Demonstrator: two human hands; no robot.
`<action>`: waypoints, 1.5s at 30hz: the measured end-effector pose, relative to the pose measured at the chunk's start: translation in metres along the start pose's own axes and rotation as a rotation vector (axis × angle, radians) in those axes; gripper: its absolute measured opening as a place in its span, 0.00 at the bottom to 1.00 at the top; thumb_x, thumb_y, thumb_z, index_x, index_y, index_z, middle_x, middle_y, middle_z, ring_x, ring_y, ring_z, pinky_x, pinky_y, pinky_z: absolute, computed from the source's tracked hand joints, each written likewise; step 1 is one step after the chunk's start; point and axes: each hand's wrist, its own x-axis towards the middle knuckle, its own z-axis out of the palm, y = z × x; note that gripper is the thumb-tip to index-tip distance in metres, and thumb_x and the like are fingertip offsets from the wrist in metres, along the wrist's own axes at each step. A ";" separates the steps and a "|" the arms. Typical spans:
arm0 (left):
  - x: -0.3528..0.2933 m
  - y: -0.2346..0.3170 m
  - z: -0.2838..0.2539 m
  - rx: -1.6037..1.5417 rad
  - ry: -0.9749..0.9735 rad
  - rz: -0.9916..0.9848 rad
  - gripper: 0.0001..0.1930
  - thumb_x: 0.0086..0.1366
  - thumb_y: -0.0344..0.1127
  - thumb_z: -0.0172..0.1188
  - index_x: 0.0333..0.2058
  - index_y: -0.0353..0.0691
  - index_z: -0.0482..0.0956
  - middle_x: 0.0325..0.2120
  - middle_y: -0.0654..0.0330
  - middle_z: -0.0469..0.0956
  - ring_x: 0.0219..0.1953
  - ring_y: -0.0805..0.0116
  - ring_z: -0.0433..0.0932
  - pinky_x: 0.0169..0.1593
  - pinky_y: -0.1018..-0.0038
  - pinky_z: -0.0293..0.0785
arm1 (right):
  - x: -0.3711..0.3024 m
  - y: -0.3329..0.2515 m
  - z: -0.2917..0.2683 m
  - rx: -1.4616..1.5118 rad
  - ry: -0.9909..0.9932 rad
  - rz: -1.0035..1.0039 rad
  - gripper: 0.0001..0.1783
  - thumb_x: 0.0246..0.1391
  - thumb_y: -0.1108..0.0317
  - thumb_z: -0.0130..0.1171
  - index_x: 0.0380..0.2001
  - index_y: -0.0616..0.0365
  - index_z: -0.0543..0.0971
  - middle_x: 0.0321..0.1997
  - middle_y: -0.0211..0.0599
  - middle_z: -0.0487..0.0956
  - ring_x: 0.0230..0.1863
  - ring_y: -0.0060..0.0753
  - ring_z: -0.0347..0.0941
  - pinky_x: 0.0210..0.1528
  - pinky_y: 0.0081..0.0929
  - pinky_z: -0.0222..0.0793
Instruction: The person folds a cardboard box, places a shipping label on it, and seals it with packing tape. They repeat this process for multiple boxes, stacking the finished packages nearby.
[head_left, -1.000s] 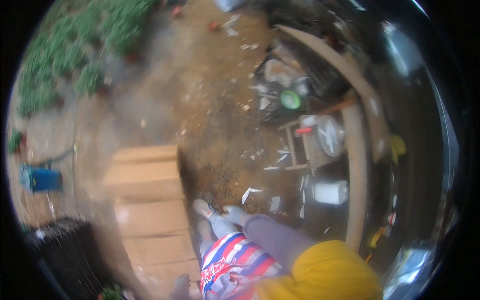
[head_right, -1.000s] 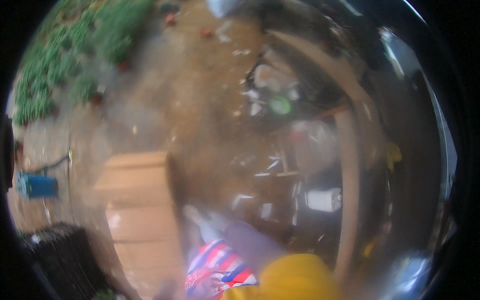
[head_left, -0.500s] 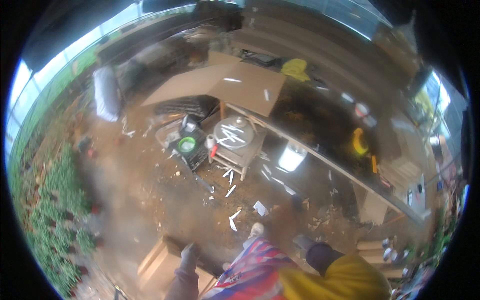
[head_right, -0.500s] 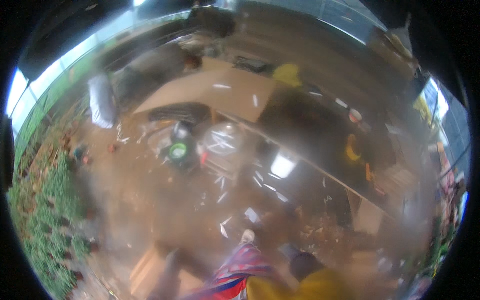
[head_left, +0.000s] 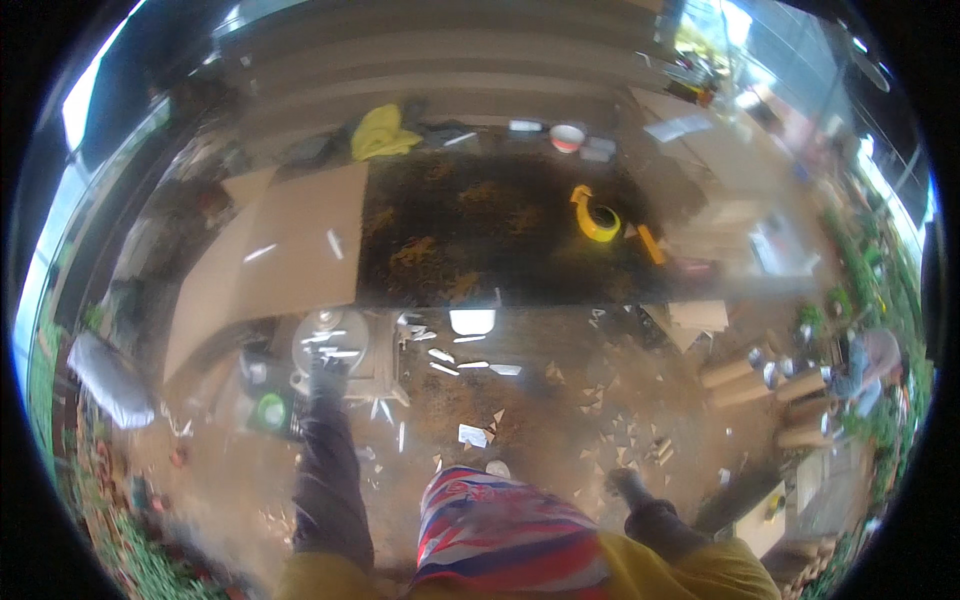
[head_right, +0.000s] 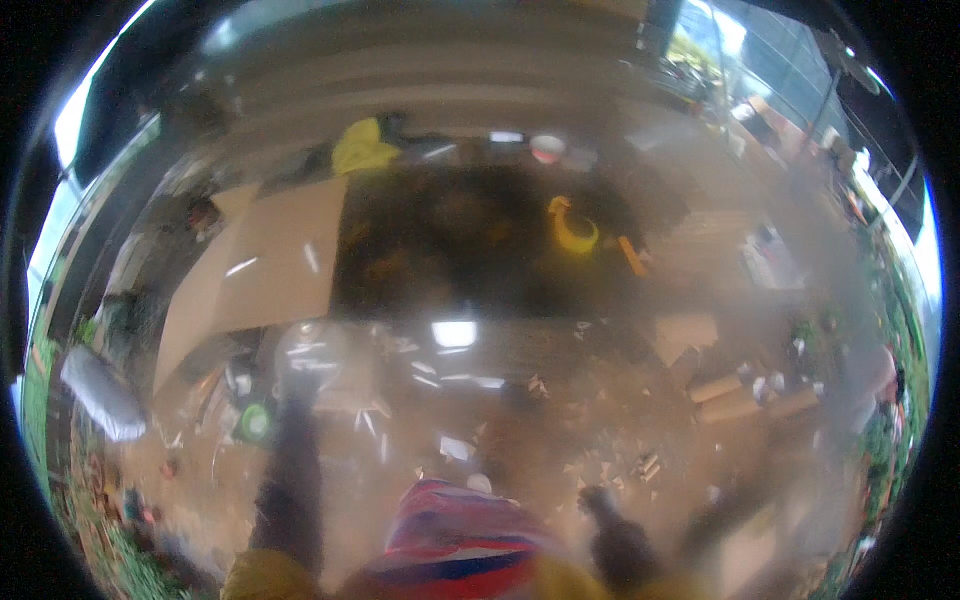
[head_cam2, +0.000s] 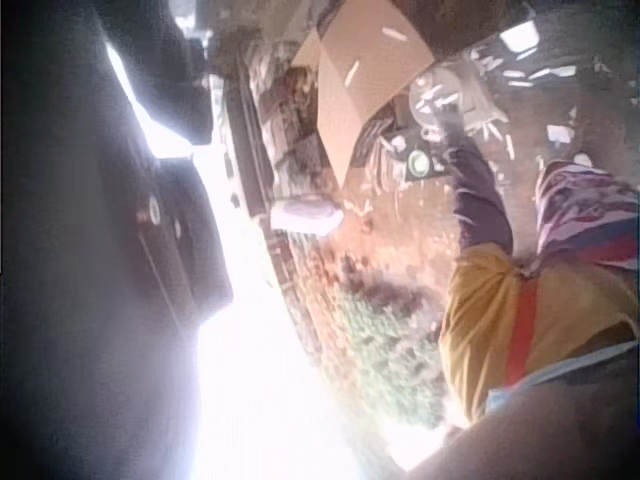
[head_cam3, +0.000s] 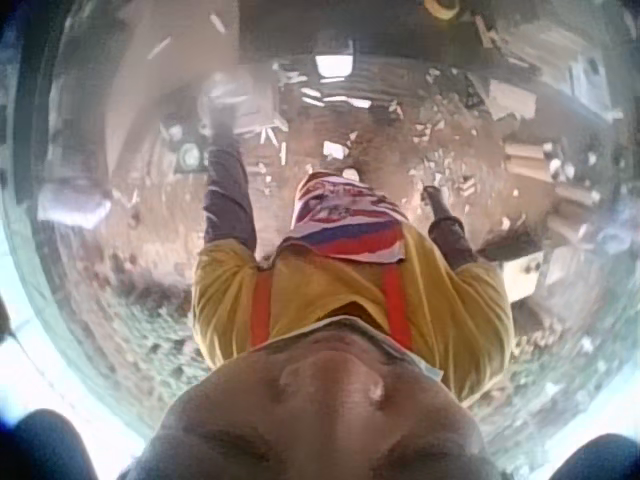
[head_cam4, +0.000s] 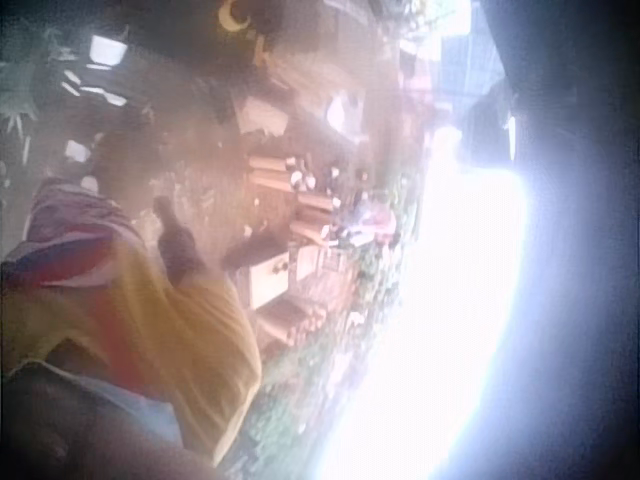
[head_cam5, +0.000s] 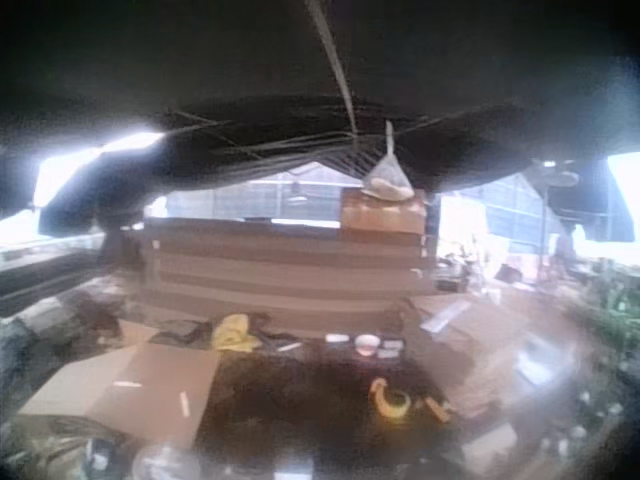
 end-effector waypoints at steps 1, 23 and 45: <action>0.026 -0.009 -0.003 -0.237 -0.051 -0.179 0.15 0.74 0.44 0.43 0.51 0.46 0.73 0.38 0.61 0.73 0.44 0.63 0.72 0.59 0.60 0.66 | -0.020 -0.002 0.005 -0.057 0.114 0.020 0.11 0.58 0.64 0.57 0.36 0.63 0.79 0.29 0.41 0.81 0.26 0.36 0.79 0.25 0.31 0.73; 0.079 0.064 0.043 -1.205 -0.070 -0.410 0.22 0.69 0.41 0.54 0.58 0.37 0.68 0.51 0.55 0.72 0.50 0.63 0.72 0.52 0.68 0.74 | -0.136 0.027 0.218 -1.266 0.392 -0.357 0.04 0.47 0.68 0.58 0.26 0.54 0.79 0.31 0.41 0.78 0.37 0.45 0.76 0.37 0.34 0.73; 0.045 0.452 0.085 -1.220 -0.467 -0.607 0.11 0.68 0.38 0.52 0.40 0.36 0.75 0.33 0.57 0.75 0.36 0.61 0.75 0.43 0.66 0.73 | -0.145 -0.015 -0.224 -0.276 0.786 -0.232 0.13 0.57 0.65 0.61 0.39 0.64 0.81 0.27 0.35 0.80 0.24 0.28 0.75 0.27 0.26 0.71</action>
